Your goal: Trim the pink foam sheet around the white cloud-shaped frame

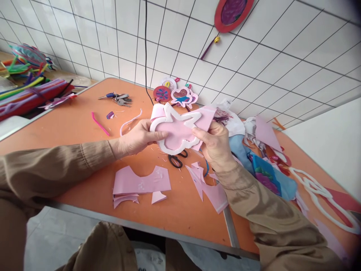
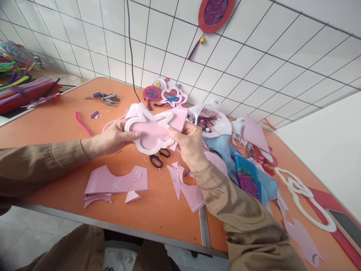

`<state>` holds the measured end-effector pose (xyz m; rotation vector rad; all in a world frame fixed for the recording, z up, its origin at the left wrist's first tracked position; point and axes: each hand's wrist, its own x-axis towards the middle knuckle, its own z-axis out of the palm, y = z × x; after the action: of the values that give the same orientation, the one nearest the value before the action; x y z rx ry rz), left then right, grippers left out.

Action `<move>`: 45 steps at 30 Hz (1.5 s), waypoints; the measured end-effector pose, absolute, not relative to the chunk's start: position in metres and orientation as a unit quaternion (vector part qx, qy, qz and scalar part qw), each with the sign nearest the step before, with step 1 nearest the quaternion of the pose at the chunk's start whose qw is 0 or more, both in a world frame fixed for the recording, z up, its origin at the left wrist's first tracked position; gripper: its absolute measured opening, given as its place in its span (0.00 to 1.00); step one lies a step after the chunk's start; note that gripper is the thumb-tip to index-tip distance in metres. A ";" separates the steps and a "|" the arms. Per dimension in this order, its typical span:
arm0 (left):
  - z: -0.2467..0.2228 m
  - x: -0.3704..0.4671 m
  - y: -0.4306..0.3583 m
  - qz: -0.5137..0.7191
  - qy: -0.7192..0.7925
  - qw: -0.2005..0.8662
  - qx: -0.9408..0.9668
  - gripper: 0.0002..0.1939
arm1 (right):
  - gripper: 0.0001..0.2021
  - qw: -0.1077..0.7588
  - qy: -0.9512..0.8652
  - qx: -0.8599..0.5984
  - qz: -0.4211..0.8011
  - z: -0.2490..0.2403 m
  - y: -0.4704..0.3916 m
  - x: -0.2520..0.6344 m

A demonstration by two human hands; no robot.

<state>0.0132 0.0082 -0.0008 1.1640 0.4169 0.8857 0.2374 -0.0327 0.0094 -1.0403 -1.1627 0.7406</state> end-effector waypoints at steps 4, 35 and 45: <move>-0.003 0.013 0.008 0.397 0.195 0.734 0.515 0.21 | 0.14 0.659 -0.507 -0.452 0.325 0.009 -0.033 0.237; -0.001 0.009 0.011 0.331 0.227 0.728 0.556 0.25 | 0.14 0.643 -0.488 -0.463 0.366 0.011 -0.037 0.232; 0.003 0.006 0.006 0.322 0.260 0.728 0.547 0.28 | 0.14 0.627 -0.513 -0.450 0.376 0.008 -0.036 0.234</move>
<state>0.0055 0.0059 0.0031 1.2048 0.5722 0.7086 0.2344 -0.0356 0.0083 -1.0309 -1.1774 0.8628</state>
